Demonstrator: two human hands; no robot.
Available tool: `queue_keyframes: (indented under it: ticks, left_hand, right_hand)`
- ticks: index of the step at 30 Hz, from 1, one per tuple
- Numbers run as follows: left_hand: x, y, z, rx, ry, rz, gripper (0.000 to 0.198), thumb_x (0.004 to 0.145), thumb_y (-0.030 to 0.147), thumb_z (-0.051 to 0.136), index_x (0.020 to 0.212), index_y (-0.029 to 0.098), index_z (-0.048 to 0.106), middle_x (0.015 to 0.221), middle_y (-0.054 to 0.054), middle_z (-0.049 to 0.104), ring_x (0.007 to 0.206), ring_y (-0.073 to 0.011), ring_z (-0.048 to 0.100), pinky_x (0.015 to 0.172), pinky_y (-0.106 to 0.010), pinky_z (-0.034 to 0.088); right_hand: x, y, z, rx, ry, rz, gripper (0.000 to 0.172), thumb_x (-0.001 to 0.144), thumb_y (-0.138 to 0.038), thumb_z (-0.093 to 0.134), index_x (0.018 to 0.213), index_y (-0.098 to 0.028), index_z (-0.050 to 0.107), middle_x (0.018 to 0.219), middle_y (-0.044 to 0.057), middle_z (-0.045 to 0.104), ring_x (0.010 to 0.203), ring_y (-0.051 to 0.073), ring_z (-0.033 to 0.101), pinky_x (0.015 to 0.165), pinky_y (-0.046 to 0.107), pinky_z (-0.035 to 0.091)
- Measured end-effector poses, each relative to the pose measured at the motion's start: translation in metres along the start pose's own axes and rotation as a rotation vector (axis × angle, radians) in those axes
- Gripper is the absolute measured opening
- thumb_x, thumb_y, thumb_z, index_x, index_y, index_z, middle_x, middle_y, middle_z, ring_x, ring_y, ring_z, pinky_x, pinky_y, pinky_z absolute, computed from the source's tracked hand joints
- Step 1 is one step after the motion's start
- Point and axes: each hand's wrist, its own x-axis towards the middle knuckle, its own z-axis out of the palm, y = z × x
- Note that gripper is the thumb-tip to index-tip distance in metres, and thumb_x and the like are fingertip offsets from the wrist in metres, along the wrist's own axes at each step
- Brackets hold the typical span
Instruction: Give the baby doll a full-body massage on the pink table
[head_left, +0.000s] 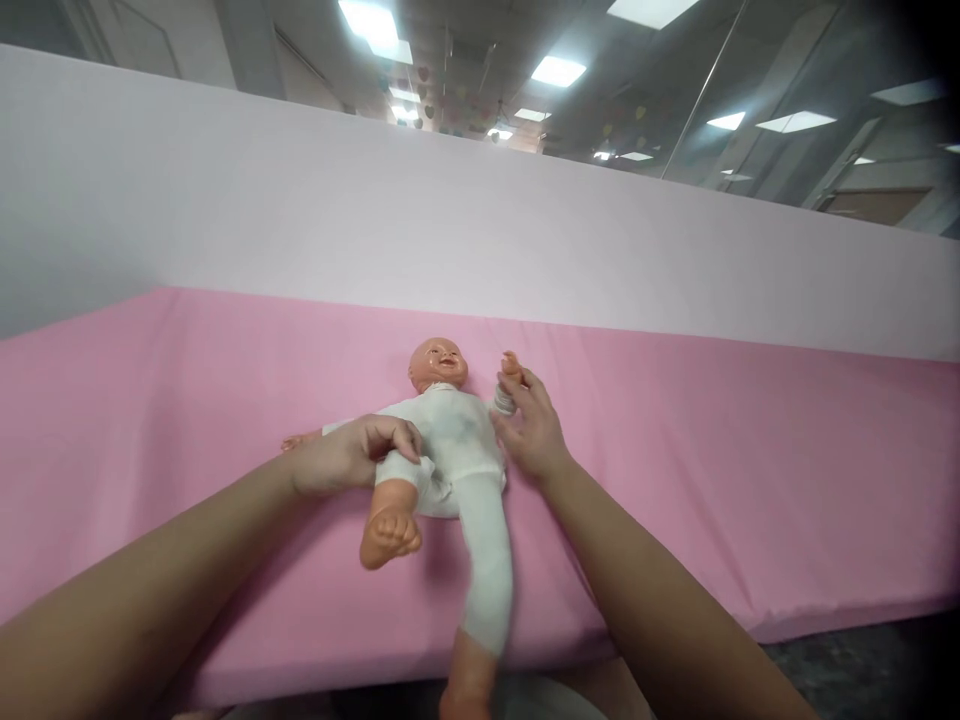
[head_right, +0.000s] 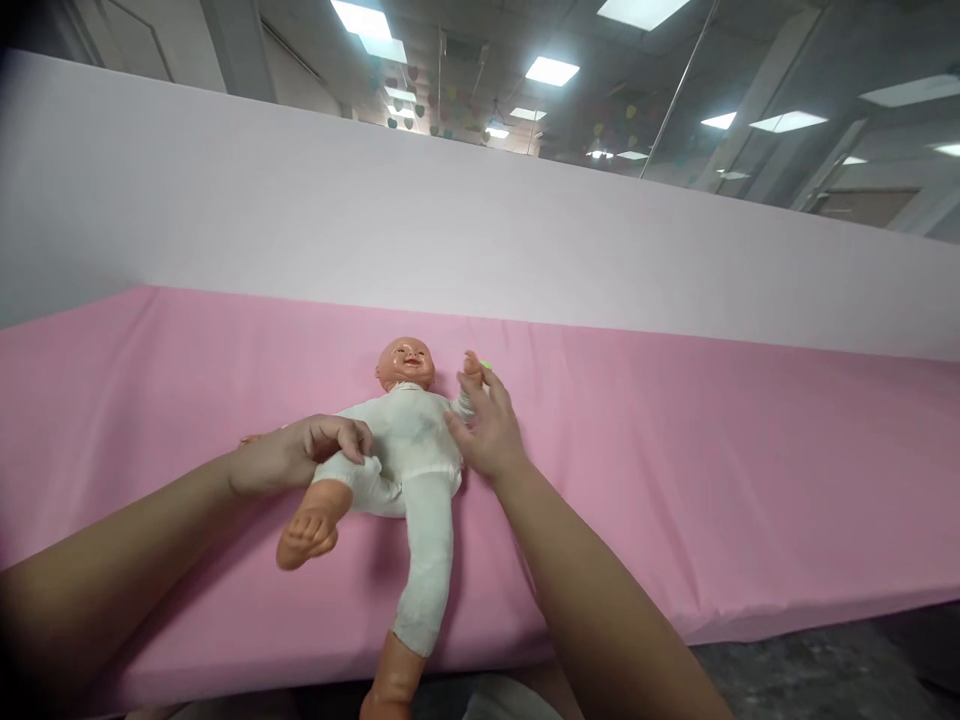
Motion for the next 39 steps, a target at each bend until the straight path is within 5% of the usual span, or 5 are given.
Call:
queue_keyframes:
  ticks: [9,15,23,29,39]
  left_hand:
    - [-0.002,0.017,0.028,0.184,-0.223,-0.075,0.026,0.072,0.017,0.086,0.091,0.018,0.069,0.097,-0.005,0.065,0.088,-0.0187,0.064,0.078,-0.026,0.053]
    - [-0.002,0.023,0.031,0.170,-0.210,-0.116,0.020,0.075,0.018,0.082,0.092,0.018,0.070,0.099,-0.007,0.066,0.090,-0.0213,0.065,0.081,-0.029,0.054]
    - [0.001,-0.001,0.006,0.088,0.181,0.045,0.013,0.080,0.016,0.077,0.093,0.019,0.072,0.104,-0.006,0.064,0.095,-0.0196,0.064,0.082,-0.029,0.053]
    - [0.004,-0.028,-0.015,0.068,0.442,-0.058,0.022,0.072,0.019,0.082,0.091,0.018,0.072,0.105,-0.008,0.069,0.095,-0.0232,0.066,0.082,-0.033,0.054]
    - [0.004,-0.025,-0.013,0.032,0.430,-0.092,0.027,0.071,0.023,0.086,0.094,0.017,0.072,0.104,-0.011,0.071,0.095,-0.0243,0.067,0.082,-0.036,0.055]
  right_hand:
    - [0.008,0.048,-0.023,-0.116,-0.105,0.594,0.046,0.090,-0.050,0.055,0.126,-0.025,0.068,0.126,0.009,0.069,0.117,0.028,0.063,0.102,0.044,0.048]
    - [0.003,0.061,-0.022,-0.134,-0.200,0.673,0.042,0.087,-0.049,0.058,0.120,-0.026,0.069,0.109,0.007,0.074,0.100,0.027,0.068,0.087,0.040,0.052]
    - [0.007,0.019,-0.012,0.049,0.141,0.202,0.041,0.093,-0.038,0.056,0.129,-0.021,0.066,0.143,0.011,0.058,0.134,0.026,0.053,0.115,0.047,0.041]
    - [-0.001,-0.023,0.012,0.009,-0.151,-0.145,0.048,0.093,-0.045,0.061,0.137,-0.025,0.063,0.157,0.009,0.043,0.147,0.030,0.036,0.121,0.055,0.031]
    - [-0.004,-0.032,0.019,-0.041,-0.329,-0.156,0.045,0.096,-0.048,0.057,0.136,-0.027,0.064,0.157,0.007,0.043,0.147,0.031,0.035,0.123,0.055,0.028]
